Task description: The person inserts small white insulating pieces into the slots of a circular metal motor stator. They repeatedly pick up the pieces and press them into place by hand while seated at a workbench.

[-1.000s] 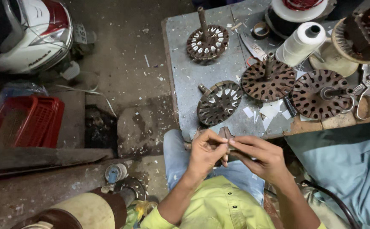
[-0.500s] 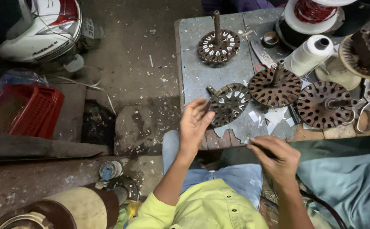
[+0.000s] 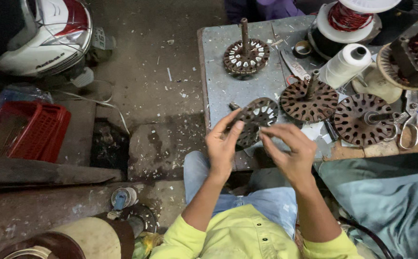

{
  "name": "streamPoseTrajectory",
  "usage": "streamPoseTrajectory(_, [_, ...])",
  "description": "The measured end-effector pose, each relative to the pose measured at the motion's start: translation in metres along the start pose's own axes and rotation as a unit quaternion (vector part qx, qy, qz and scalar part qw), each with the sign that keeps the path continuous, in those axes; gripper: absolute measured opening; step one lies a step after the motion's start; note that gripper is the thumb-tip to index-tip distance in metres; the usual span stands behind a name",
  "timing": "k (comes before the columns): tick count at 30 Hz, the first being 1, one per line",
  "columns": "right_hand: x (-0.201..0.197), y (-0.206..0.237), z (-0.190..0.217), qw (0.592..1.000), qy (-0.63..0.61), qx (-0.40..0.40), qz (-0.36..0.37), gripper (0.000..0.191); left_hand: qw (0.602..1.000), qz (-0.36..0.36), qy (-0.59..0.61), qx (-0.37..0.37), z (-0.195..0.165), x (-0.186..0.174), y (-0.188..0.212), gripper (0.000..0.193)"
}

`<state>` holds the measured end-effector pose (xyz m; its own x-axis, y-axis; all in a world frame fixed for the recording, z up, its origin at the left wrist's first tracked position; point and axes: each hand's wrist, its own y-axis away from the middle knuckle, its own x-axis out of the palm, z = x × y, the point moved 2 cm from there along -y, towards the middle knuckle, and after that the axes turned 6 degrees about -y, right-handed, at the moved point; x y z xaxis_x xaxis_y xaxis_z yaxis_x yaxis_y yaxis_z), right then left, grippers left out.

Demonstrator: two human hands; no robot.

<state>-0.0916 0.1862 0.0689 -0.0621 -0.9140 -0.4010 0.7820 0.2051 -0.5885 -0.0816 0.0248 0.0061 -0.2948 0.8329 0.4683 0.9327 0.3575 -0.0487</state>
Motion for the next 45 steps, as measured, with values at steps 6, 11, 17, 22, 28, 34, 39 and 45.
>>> streamPoseTrajectory(6, [0.020, -0.025, 0.003, 1.000, -0.006, 0.006, -0.010, 0.016, 0.997, -0.020, -0.055, 0.055, 0.015, 0.003, 0.001, 0.042])
streamPoseTrajectory(11, [0.024, -0.032, 0.001, 0.999, -0.015, 0.026, -0.019, 0.015, 0.998, -0.001, -0.043, 0.046, 0.019, -0.002, -0.001, 0.043])
streamPoseTrajectory(17, [0.029, -0.026, -0.006, 0.999, -0.011, 0.027, -0.035, 0.021, 0.998, 0.003, -0.032, 0.048, 0.022, -0.003, 0.000, 0.043])
streamPoseTrajectory(22, [0.023, -0.024, -0.015, 0.995, -0.078, 0.021, -0.058, 0.019, 0.999, 0.013, -0.020, 0.043, 0.025, -0.004, -0.003, 0.043])
streamPoseTrajectory(28, [0.028, -0.023, -0.013, 0.999, 0.000, 0.029, -0.036, 0.017, 0.999, 0.018, -0.020, 0.046, 0.026, -0.003, -0.001, 0.043])
streamPoseTrajectory(34, [0.017, -0.019, -0.023, 0.996, -0.059, 0.054, -0.036, 0.018, 0.998, 0.017, -0.029, 0.049, 0.023, -0.001, 0.002, 0.044])
streamPoseTrajectory(39, [-0.031, 0.009, -0.039, 0.990, -0.027, 0.102, -0.097, 0.018, 0.996, 0.015, -0.038, 0.077, 0.024, -0.003, 0.005, 0.045])
streamPoseTrajectory(45, [-0.051, 0.032, -0.039, 0.985, 0.170, 0.029, 0.010, 0.031, 0.997, 0.010, -0.038, 0.069, 0.030, -0.004, 0.005, 0.043])
